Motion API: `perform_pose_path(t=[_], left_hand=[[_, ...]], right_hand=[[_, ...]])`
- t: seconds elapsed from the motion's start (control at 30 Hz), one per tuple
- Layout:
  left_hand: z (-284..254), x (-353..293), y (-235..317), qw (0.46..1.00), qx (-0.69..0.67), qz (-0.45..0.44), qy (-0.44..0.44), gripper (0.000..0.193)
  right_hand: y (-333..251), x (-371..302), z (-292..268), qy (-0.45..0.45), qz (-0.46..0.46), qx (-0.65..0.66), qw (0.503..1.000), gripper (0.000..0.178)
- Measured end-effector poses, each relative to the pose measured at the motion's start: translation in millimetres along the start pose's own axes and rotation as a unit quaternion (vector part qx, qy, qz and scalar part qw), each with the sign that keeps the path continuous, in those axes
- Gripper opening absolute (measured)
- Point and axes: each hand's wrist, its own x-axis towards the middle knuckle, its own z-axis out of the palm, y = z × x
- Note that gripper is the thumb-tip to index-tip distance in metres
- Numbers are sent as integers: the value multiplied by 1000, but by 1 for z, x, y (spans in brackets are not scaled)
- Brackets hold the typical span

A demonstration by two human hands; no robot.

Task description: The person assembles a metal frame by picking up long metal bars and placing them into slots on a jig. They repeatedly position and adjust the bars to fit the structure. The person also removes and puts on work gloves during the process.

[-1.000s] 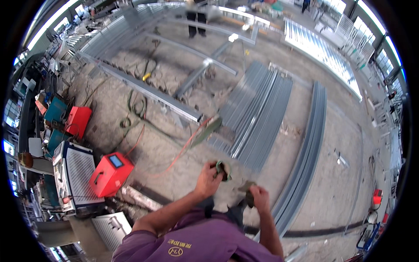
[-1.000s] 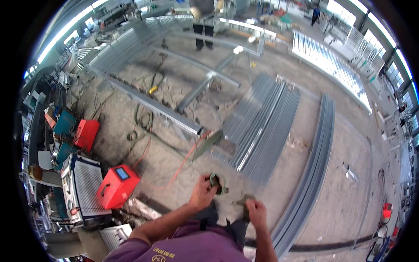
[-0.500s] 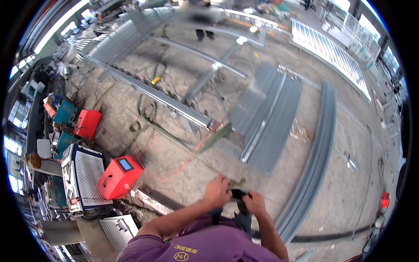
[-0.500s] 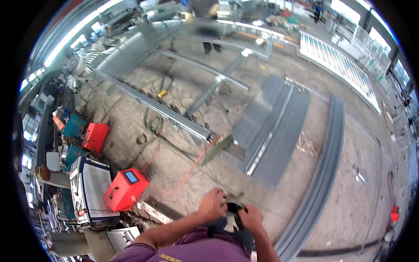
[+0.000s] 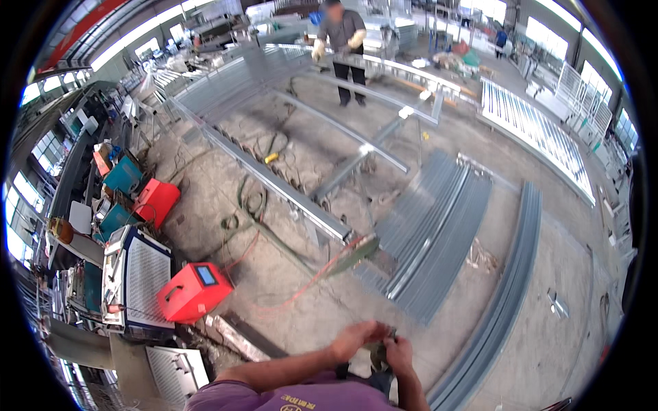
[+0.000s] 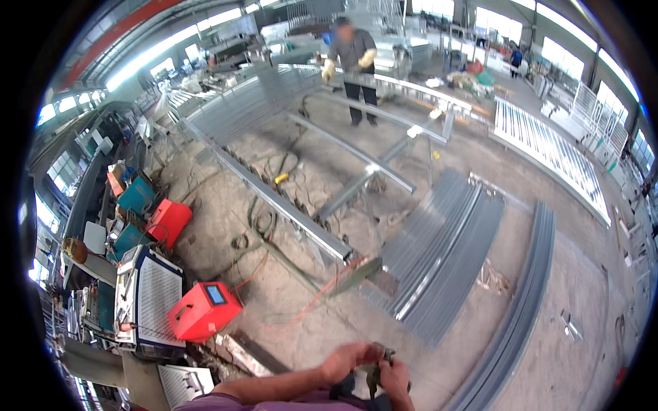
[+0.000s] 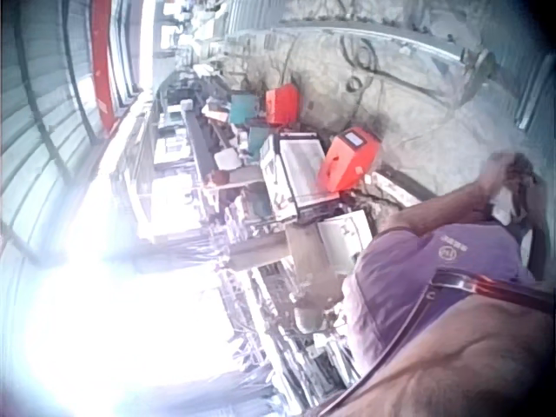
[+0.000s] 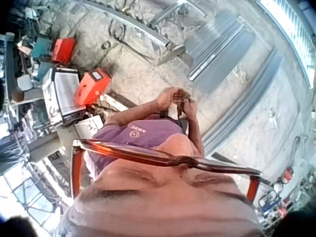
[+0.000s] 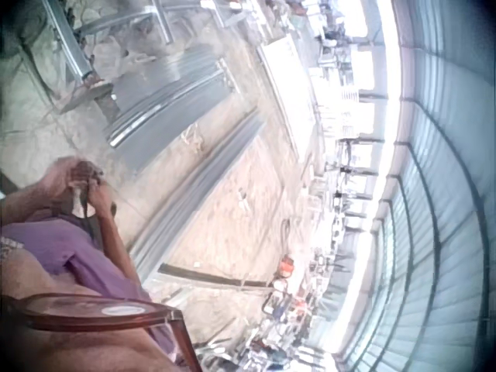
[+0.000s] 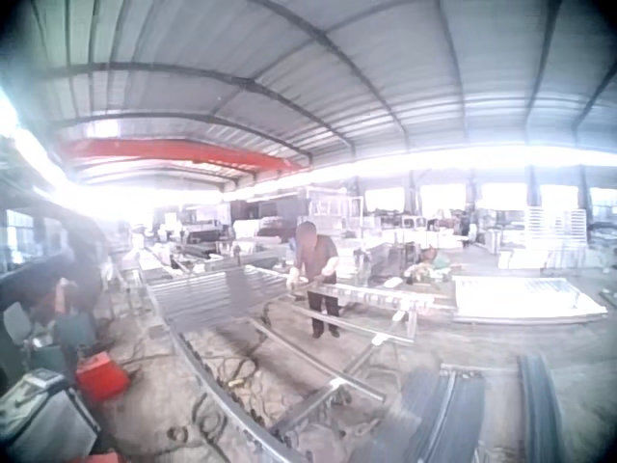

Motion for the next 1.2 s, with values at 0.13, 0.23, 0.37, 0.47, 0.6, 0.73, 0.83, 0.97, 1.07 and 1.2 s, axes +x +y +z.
perform_pose_path(t=[0.13, 0.23, 0.37, 0.47, 0.6, 0.73, 0.83, 0.97, 1.07, 1.2], left_hand=[[14, -12, 81, 940, -321, 79, -84, 78], [10, -17, 100, 943, -298, 109, -98, 78], [16, -14, 104, 945, -286, 113, -113, 77], [18, -14, 106, 946, -287, 103, -111, 78], [4, -13, 72, 992, -82, 61, -70, 67], [6, -16, 40, 896, 443, 39, 2, 36], [0, -10, 16, 796, 595, 110, -9, 42], [4, -11, 19, 724, 690, -14, 6, 69], [18, -5, 31, 714, 687, -134, 15, 75], [-44, 48, -23, 839, 531, -112, 16, 83]], right_hand=[[0, 1, -3, 9, -6, -48, 999, 40], [5, 1, 0, 1, 2, 42, 999, 37], [17, -5, 3, 8, 30, 17, 999, 40], [4, -7, 2, 5, 18, 21, 1000, 38], [14, -3, 12, -1, -35, -27, 999, 39], [-2, 0, 15, -31, 4, 11, 999, 35], [17, 11, 23, -22, 2, -36, 999, 36], [2, 5, 18, -32, -72, -103, 992, 34], [-1, 0, 29, -29, -110, -186, 976, 33], [-5, -5, 45, -74, -67, -257, 961, 39]])
